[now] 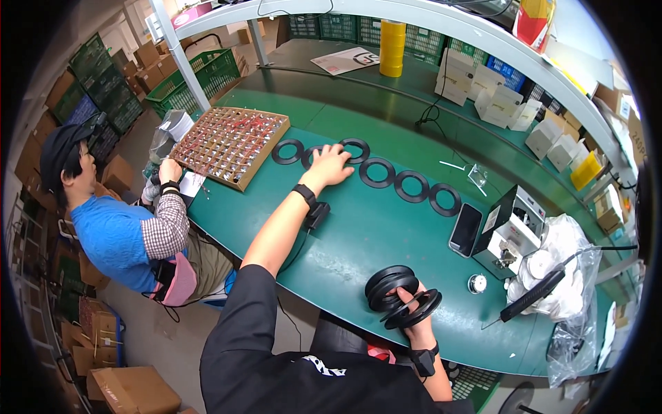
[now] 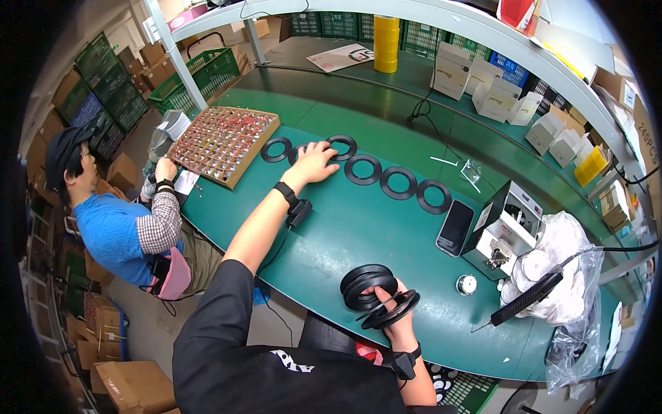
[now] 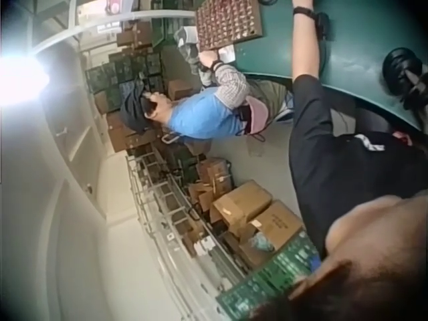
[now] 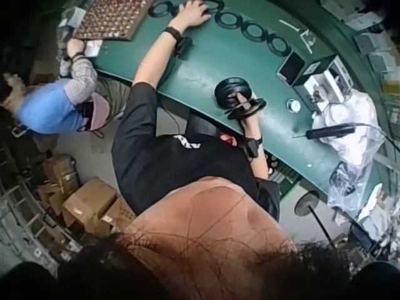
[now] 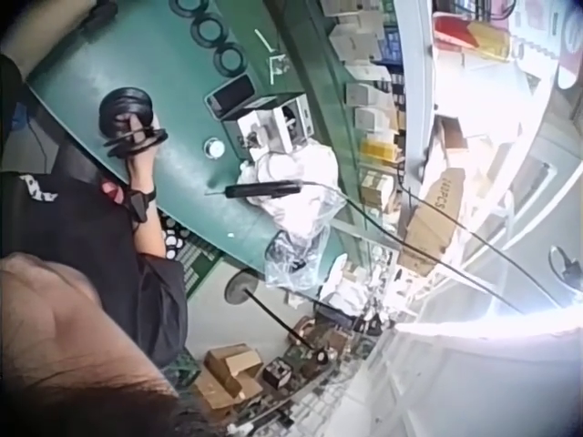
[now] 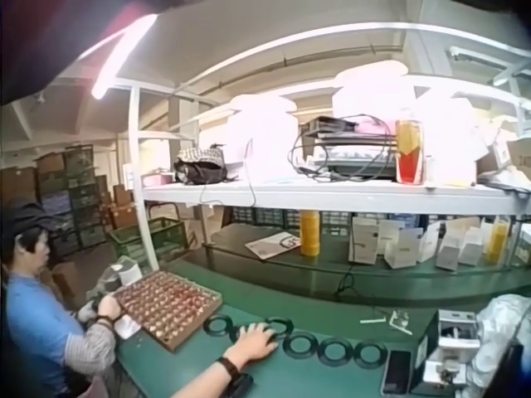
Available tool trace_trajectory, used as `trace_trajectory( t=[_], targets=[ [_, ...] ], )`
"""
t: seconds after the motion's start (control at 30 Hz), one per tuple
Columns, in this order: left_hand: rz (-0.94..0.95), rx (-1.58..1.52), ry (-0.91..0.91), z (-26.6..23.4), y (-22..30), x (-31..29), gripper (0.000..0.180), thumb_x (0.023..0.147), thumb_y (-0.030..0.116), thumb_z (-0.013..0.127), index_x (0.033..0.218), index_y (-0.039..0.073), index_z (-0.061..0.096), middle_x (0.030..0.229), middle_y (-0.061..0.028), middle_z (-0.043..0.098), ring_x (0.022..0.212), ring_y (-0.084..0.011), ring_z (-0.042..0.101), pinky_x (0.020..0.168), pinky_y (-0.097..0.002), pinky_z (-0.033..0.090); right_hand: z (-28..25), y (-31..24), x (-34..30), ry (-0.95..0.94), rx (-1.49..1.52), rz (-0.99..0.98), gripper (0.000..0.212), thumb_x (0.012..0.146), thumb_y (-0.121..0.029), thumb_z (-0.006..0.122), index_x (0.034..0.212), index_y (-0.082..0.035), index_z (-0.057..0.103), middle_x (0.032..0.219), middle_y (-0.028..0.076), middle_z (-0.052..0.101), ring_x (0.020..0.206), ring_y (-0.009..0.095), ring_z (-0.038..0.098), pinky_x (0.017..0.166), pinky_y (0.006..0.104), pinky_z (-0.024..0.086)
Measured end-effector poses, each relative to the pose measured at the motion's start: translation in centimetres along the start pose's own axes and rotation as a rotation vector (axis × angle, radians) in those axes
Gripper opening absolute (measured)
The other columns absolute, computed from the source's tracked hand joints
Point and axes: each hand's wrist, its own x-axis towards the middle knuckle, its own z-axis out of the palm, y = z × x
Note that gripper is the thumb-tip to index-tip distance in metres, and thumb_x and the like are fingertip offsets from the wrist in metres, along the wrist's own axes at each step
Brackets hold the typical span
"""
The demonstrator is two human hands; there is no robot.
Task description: The person uses a power tool on a series of white discs, then reaches into a plastic bag to retrieve black rings. These rings are arranged on the table and then stacked together by hand.
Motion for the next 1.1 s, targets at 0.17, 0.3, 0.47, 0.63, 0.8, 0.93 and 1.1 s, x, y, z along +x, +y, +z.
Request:
trace_trajectory(
  t=[0.17,0.3,0.47,0.63,0.8,0.93,1.1],
  targets=[
    [0.017,0.011,-0.093,0.5,1.6,-1.6,0.049,0.091,0.034,0.073,0.131,0.007,0.066,0.137,-0.0147,0.058,0.133,-0.0369,0.049,0.111,-0.0642,0.037,0.1,0.2,-0.1,-0.014,-0.009,-0.024,0.021,0.096,-0.008,0.071,0.111,0.004,0.063,0.096,0.015,0.074,0.091,0.023,0.074,0.087,0.0356,0.059],
    [0.023,0.009,-0.089,0.0,2.4,-3.0,0.047,0.090,0.031,0.074,0.129,0.006,0.066,0.135,-0.0150,0.058,0.132,-0.0369,0.049,0.112,-0.0643,0.037,-0.1,0.3,-0.1,-0.028,-0.005,-0.024,0.021,0.096,-0.007,0.071,0.112,0.005,0.063,0.095,0.015,0.074,0.090,0.024,0.074,0.086,0.0363,0.061],
    [0.013,0.017,-0.045,-0.7,3.5,-5.2,0.043,0.088,0.029,0.076,0.123,0.005,0.068,0.130,-0.0162,0.059,0.128,-0.0369,0.051,0.109,-0.0619,0.039,0.0,0.3,0.0,-0.030,-0.004,-0.034,0.021,0.096,-0.006,0.070,0.113,0.005,0.063,0.095,0.014,0.074,0.090,0.026,0.075,0.085,0.0375,0.062],
    [-0.001,-0.001,-0.024,-1.8,4.5,-7.3,0.039,0.087,0.029,0.077,0.117,0.005,0.068,0.124,-0.0165,0.059,0.123,-0.0365,0.053,0.104,-0.0590,0.041,-0.2,0.6,0.1,-0.036,-0.003,-0.046,0.022,0.096,-0.005,0.070,0.113,0.005,0.062,0.095,0.014,0.074,0.090,0.026,0.075,0.084,0.0375,0.062],
    [0.014,0.012,-0.016,-3.0,5.4,-9.7,0.033,0.086,0.029,0.078,0.107,0.007,0.067,0.116,-0.0132,0.059,0.117,-0.0333,0.053,0.099,-0.0496,0.041,-0.2,0.6,0.0,-0.046,-0.015,-0.054,0.022,0.096,-0.005,0.070,0.113,0.006,0.062,0.095,0.014,0.074,0.089,0.025,0.075,0.084,0.0368,0.062],
    [0.012,0.024,-0.069,-4.4,6.1,-11.9,0.033,0.085,0.031,0.078,0.105,0.007,0.066,0.115,-0.0130,0.058,0.116,-0.0331,0.053,0.098,-0.0487,0.041,0.0,0.5,-0.1,-0.050,-0.034,-0.054,0.022,0.096,-0.005,0.070,0.114,0.006,0.062,0.094,0.014,0.074,0.089,0.025,0.074,0.083,0.0364,0.061],
    [0.076,-0.041,-0.180,-7.2,10.1,-14.9,0.038,0.085,0.034,0.079,0.111,0.009,0.067,0.122,-0.0161,0.057,0.119,-0.0362,0.052,0.100,-0.0504,0.041,-0.3,0.6,0.0,-0.039,-0.030,-0.068,0.021,0.097,-0.004,0.069,0.113,0.006,0.062,0.094,0.014,0.074,0.088,0.025,0.074,0.082,0.0358,0.061]
  ],
)
